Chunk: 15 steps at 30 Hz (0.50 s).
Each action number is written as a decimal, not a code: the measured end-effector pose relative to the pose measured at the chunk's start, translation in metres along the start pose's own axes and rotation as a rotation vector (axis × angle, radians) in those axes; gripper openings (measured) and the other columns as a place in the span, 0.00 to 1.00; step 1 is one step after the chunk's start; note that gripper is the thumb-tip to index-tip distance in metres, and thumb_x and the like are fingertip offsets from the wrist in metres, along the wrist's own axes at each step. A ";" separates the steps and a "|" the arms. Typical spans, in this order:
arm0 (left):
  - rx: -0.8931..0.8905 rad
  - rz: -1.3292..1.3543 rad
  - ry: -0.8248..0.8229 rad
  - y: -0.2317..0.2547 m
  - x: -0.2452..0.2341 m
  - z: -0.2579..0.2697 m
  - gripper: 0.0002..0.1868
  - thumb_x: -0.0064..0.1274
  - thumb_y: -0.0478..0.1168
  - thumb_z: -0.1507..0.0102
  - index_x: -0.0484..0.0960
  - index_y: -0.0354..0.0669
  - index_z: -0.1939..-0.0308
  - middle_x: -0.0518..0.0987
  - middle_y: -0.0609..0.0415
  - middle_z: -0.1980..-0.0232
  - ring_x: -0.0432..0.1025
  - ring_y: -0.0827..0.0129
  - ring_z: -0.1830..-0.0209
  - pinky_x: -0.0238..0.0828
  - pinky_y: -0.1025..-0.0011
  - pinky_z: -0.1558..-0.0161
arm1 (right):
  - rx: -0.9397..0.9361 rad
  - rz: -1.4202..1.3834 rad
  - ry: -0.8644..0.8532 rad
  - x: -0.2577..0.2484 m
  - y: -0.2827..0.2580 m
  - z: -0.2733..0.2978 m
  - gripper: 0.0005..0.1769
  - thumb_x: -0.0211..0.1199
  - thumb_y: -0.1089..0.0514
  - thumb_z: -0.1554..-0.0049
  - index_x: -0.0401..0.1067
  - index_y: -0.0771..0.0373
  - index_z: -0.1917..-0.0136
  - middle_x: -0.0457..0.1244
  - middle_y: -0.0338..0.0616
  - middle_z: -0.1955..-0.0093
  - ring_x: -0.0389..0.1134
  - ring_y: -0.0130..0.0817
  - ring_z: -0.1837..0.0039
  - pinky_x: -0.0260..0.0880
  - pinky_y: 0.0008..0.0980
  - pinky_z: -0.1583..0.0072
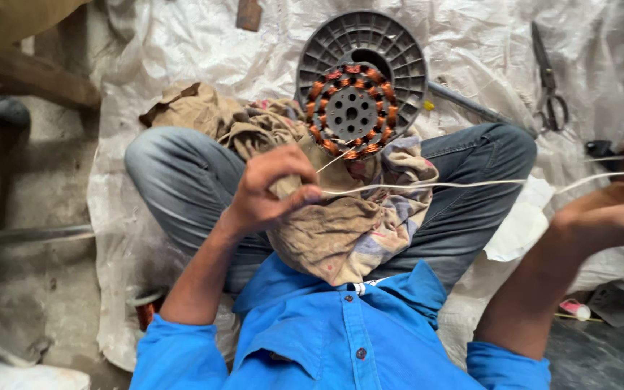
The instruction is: The person is sitting on the floor and winding copper wire around a motor stator. They use a white string to secure the copper windings in place, repeatedly wrapping and tying the string around the stator.
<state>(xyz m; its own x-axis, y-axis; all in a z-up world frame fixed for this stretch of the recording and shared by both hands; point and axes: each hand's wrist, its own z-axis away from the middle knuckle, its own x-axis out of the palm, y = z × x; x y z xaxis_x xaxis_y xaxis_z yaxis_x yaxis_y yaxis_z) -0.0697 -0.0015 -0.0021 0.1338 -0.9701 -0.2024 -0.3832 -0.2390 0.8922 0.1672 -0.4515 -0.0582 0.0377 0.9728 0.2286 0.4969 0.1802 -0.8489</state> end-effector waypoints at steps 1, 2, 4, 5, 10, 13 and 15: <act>0.019 -0.087 0.098 0.005 0.001 0.000 0.11 0.64 0.41 0.35 0.81 0.38 0.58 0.80 0.53 0.59 0.76 0.64 0.57 0.74 0.66 0.54 | 0.150 -0.080 -0.115 0.022 -0.004 0.021 0.28 0.45 0.49 0.31 0.68 0.74 0.31 0.65 0.54 0.31 0.66 0.40 0.31 0.65 0.36 0.26; 0.053 -0.169 0.178 0.008 0.004 -0.002 0.11 0.63 0.42 0.35 0.81 0.38 0.56 0.79 0.52 0.57 0.75 0.62 0.55 0.73 0.66 0.53 | 0.289 -0.161 -0.206 0.050 -0.009 0.046 0.32 0.44 0.45 0.31 0.66 0.71 0.27 0.63 0.51 0.27 0.63 0.36 0.29 0.61 0.31 0.23; 0.154 -0.237 0.170 0.011 0.016 -0.006 0.15 0.63 0.45 0.36 0.81 0.36 0.53 0.79 0.50 0.55 0.75 0.58 0.54 0.73 0.64 0.53 | -0.270 0.335 -0.752 0.107 -0.039 0.104 0.31 0.58 0.39 0.33 0.67 0.68 0.33 0.67 0.60 0.40 0.64 0.53 0.26 0.59 0.52 0.23; 0.219 -0.224 0.082 0.011 0.023 -0.008 0.19 0.63 0.47 0.37 0.81 0.34 0.53 0.79 0.48 0.56 0.75 0.56 0.55 0.72 0.62 0.53 | -0.245 0.287 -0.840 0.137 -0.050 0.123 0.36 0.55 0.33 0.34 0.68 0.67 0.32 0.68 0.59 0.35 0.63 0.53 0.24 0.60 0.55 0.21; 0.050 0.181 -0.181 -0.004 0.050 0.003 0.10 0.56 0.42 0.28 0.84 0.38 0.55 0.80 0.51 0.59 0.77 0.63 0.60 0.72 0.68 0.57 | -0.312 0.250 -0.965 0.209 -0.083 0.124 0.40 0.47 0.31 0.33 0.66 0.70 0.30 0.66 0.57 0.33 0.63 0.56 0.24 0.54 0.56 0.20; -0.095 0.294 -0.011 -0.016 0.022 0.030 0.14 0.49 0.43 0.27 0.84 0.37 0.60 0.80 0.54 0.66 0.74 0.71 0.71 0.69 0.74 0.66 | -0.144 0.199 -0.782 0.191 -0.076 0.104 0.36 0.51 0.33 0.31 0.69 0.70 0.33 0.67 0.55 0.34 0.69 0.49 0.29 0.67 0.45 0.28; -0.233 0.274 0.183 -0.019 -0.010 0.049 0.19 0.47 0.44 0.27 0.83 0.37 0.67 0.78 0.58 0.73 0.68 0.77 0.79 0.62 0.78 0.74 | 0.078 0.034 -0.438 0.168 -0.060 0.089 0.17 0.57 0.47 0.27 0.72 0.64 0.43 0.68 0.52 0.42 0.70 0.41 0.40 0.70 0.38 0.37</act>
<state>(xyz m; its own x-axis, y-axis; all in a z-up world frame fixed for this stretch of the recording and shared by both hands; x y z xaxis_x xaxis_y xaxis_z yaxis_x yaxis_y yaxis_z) -0.1085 0.0111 -0.0369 0.2241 -0.9680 0.1127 -0.2129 0.0642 0.9750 0.0670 -0.2859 -0.0113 -0.3259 0.9454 -0.0092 0.4339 0.1409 -0.8899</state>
